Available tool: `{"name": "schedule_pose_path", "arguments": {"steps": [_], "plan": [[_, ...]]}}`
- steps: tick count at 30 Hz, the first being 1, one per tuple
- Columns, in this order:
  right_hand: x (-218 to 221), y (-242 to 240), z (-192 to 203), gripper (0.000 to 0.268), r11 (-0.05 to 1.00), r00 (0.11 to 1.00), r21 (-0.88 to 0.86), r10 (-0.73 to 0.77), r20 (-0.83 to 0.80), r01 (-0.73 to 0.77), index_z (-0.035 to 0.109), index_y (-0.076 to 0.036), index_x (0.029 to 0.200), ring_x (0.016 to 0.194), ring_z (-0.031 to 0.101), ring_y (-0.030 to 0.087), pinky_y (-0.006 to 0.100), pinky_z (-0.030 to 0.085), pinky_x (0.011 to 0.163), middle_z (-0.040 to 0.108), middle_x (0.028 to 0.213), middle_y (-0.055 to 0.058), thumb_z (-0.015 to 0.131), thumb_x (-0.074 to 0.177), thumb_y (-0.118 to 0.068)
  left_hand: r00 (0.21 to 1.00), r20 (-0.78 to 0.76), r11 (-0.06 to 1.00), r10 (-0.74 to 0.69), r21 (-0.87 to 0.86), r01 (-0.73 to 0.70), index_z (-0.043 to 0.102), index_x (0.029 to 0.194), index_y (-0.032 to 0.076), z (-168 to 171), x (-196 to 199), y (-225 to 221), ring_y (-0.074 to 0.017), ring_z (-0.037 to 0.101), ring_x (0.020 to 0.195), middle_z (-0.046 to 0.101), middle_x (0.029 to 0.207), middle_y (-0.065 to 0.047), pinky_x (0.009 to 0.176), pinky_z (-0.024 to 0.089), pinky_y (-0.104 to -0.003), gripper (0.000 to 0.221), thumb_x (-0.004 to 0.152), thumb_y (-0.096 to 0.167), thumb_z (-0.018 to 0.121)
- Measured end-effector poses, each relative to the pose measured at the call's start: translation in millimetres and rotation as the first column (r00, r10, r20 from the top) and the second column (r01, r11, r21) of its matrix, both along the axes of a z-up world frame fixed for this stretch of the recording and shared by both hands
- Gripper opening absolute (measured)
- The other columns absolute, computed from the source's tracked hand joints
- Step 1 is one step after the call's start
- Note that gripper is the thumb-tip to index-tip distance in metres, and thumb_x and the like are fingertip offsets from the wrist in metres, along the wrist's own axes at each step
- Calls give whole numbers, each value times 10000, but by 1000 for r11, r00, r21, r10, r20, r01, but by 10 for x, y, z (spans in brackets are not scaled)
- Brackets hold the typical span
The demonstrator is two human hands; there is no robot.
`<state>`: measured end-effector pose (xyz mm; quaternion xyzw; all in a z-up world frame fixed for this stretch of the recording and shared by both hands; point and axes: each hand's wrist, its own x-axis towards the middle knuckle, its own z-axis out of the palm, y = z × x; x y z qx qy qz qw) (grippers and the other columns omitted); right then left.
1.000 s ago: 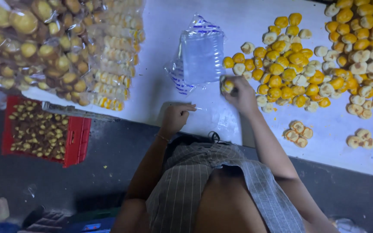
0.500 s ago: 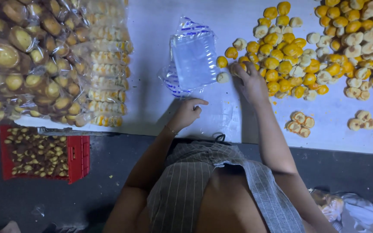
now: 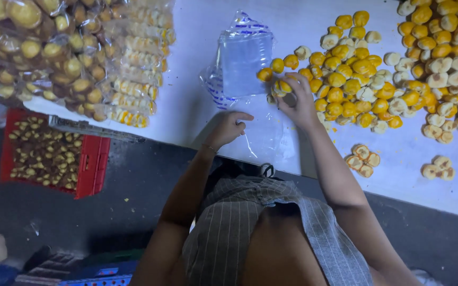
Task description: Packing small pastries into plastic sleeves at a bakery workstation.
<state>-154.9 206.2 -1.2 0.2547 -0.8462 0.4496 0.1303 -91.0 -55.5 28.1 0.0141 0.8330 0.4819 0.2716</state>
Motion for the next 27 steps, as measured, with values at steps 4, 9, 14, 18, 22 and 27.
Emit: {"name": "schedule_pose_path", "arguments": {"steps": [4,9,14,18,22,27], "plan": [[156,36,-94,561,975,992,186,105,75,-118,558,-140,1375,1060,649,567,668,566,867,490,1414,204,753,861,-27,998,53,999,26,-36,-24,756,1221,242,-284,213,162,-111,716,680,762,742,-33,618,573,-240,386,912,137,551],[-22,77,-178,653,980,981,115,149,128,-164,527,-182,1401,1035,651,574,679,565,871,513,1379,160,822,823,-108,987,139,997,76,8,-78,707,1301,101,-427,187,423,-212,735,857,773,919,-169,759,598,-306,393,949,160,542],[780,208,135,565,868,872,141,444,207,-476,581,-64,1298,1016,648,577,676,531,866,618,1217,268,819,785,-86,991,105,978,-83,197,61,612,1353,53,-332,200,681,-249,680,814,696,925,-209,706,569,-353,512,850,143,633],[650,500,-1893,435,827,867,524,-94,490,-206,688,-69,1209,988,719,477,618,595,817,706,1139,243,791,786,-60,726,-637,949,-260,-306,72,618,1402,120,-419,663,1604,-242,695,1065,694,1207,-108,981,533,-340,605,808,89,728],[1108,550,-1053,340,755,877,630,-166,452,-182,731,-77,1142,947,736,424,567,597,791,730,1057,200,790,809,-108,420,-626,410,657,-170,-896,368,1522,-53,-901,834,2453,-332,195,1566,257,1653,-220,1304,119,-431,776,898,287,678],[1558,698,1135,838,582,901,711,94,423,-395,589,-193,1438,1055,682,404,556,612,785,637,1235,170,895,668,-323,837,-297,695,459,707,-130,264,1621,154,-576,986,1332,-214,373,1462,408,1617,-99,1192,211,-447,782,965,178,690]]}}
